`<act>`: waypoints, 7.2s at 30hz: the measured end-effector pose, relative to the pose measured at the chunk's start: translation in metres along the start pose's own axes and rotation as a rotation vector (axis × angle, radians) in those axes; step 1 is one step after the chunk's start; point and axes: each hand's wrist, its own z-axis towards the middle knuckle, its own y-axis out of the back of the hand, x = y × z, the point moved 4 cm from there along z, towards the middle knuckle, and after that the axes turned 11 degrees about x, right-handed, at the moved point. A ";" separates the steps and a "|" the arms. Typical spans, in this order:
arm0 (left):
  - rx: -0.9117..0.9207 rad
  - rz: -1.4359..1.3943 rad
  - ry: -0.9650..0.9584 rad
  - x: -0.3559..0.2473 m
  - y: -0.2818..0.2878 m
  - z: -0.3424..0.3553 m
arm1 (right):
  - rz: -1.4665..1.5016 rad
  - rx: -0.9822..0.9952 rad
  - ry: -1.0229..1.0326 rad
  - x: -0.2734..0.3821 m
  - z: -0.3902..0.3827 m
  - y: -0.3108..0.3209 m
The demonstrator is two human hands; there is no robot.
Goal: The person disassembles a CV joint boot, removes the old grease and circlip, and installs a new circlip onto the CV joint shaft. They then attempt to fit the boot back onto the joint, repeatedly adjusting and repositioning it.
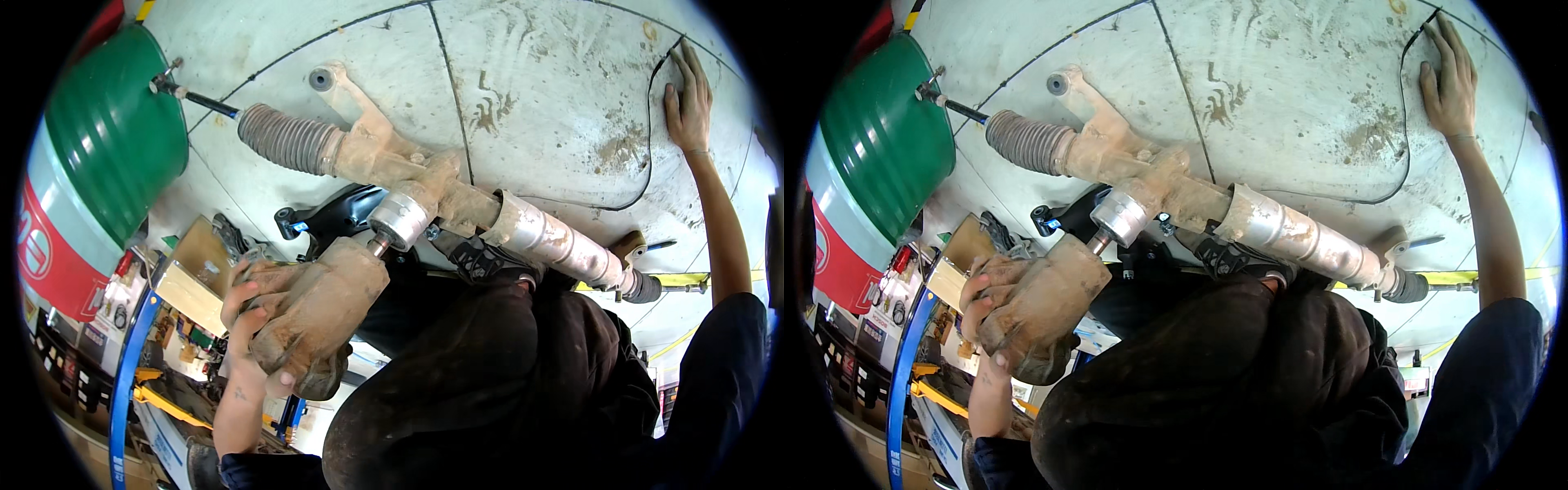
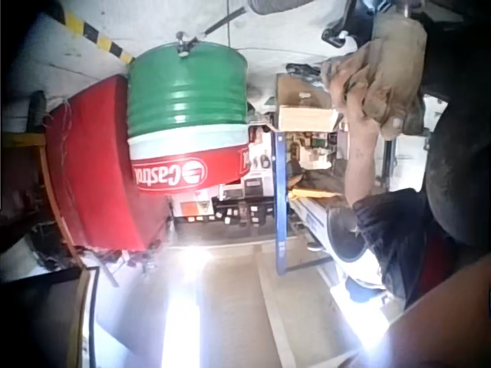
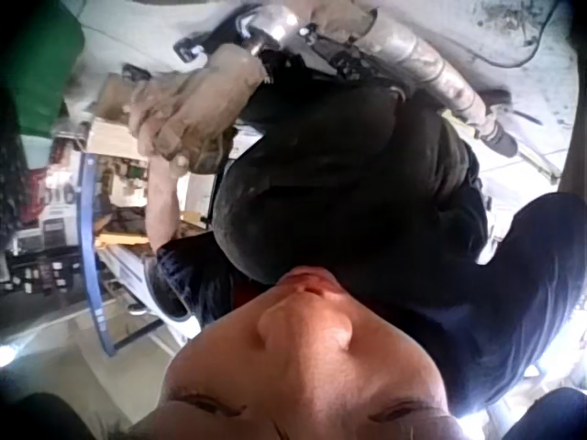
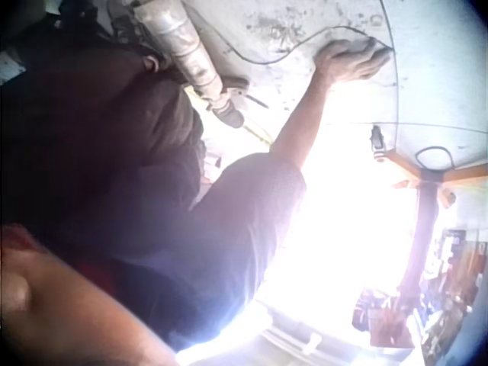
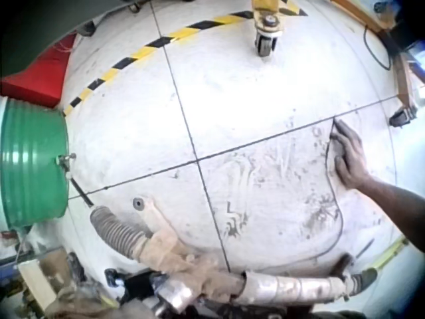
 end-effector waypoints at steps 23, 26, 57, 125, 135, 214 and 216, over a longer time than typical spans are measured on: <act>-0.133 -0.283 0.135 0.004 -0.018 -0.020 | -0.060 0.045 0.043 -0.003 0.002 -0.002; -0.320 -0.588 0.348 -0.005 -0.028 -0.019 | -0.050 0.042 0.046 -0.004 0.002 -0.002; -0.396 -1.442 0.766 -0.011 -0.058 -0.013 | -0.074 0.049 -0.005 0.009 0.006 0.002; -0.998 -0.162 0.001 0.026 -0.052 0.025 | 0.673 0.530 0.288 0.481 0.150 0.174; -1.053 -0.342 -0.205 0.034 -0.048 0.022 | 0.530 0.562 0.351 0.483 0.145 0.178; -0.978 -0.973 0.113 0.036 -0.095 -0.019 | 0.459 0.646 0.481 0.507 0.159 0.184; -1.012 -1.036 0.146 0.028 -0.100 -0.019 | 0.475 0.626 0.660 0.513 0.165 0.186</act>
